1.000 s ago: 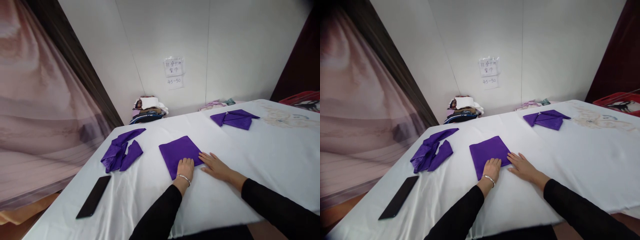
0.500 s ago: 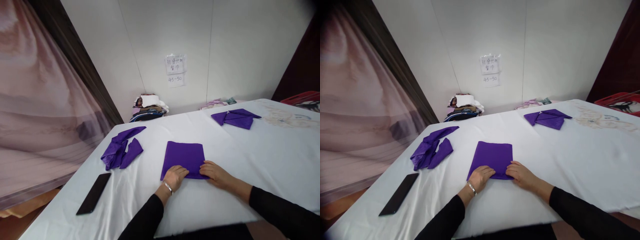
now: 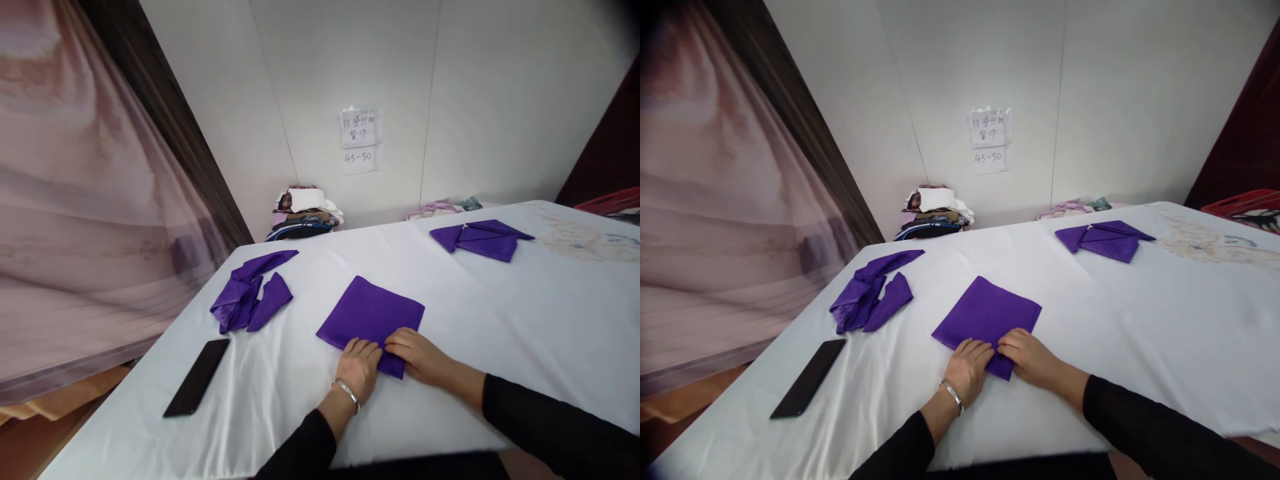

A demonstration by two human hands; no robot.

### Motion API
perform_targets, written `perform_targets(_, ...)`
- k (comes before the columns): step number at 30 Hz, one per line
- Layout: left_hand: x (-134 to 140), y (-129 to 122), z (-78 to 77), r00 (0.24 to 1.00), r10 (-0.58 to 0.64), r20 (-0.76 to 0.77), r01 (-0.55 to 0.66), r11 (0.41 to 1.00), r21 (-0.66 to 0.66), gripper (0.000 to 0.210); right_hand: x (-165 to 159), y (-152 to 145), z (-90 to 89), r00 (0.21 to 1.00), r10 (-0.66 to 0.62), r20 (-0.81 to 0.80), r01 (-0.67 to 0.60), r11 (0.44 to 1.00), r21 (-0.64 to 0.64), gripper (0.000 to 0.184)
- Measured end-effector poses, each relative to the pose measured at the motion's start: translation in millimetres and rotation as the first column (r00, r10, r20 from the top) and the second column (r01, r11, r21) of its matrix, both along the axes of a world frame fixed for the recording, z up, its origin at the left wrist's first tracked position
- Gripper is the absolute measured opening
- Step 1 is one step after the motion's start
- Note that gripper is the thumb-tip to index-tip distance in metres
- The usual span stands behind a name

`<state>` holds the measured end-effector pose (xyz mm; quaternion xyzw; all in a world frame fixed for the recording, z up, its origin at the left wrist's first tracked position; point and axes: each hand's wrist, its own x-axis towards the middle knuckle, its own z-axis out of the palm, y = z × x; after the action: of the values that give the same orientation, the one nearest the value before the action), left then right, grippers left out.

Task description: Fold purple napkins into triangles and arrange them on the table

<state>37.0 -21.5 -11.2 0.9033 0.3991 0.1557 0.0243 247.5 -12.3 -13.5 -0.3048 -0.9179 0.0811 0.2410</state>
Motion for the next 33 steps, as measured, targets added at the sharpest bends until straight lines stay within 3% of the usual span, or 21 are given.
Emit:
perform_targets(8,-2.7,11.9,-1.7,1.000,0.007,0.021,-0.006,0.999,-0.035,0.036,52.9,65.6,-15.1,0.975,-0.210,-0.065,0.214,0.974,0.067,0.049)
perform_targets(11,-13.5,19.9,-0.4,1.000,0.014,0.023,-0.013,0.999,-0.033,0.038,67.9,74.7,-12.3,0.968,-0.247,-0.048,0.250,0.966,0.069,0.043)
perform_targets(14,-26.4,32.5,2.3,0.996,0.088,0.003,-0.088,0.995,-0.041,0.040,76.5,61.7,-5.6,0.972,-0.235,-0.003,0.235,0.969,0.075,0.035)
perform_targets(19,-40.7,45.2,5.3,0.980,0.197,0.001,-0.196,0.977,-0.078,0.038,90.0,11.9,1.8,0.971,-0.234,0.057,0.232,0.972,0.039,0.032)
perform_targets(25,-32.9,25.0,12.9,0.985,0.133,0.110,-0.114,0.979,-0.166,0.052,95.5,-19.8,11.4,0.980,-0.189,0.067,0.187,0.982,0.040,0.034)
perform_targets(30,-5.0,-5.6,31.5,0.973,0.080,0.215,-0.026,0.970,-0.243,0.036,84.6,-15.4,33.1,0.991,-0.132,0.029,0.131,0.991,0.019,0.032)
perform_targets(33,11.0,-17.7,31.5,0.985,0.008,0.175,0.040,0.962,-0.270,0.050,77.4,-6.7,44.3,0.991,-0.120,-0.062,0.120,0.993,0.000,0.029)
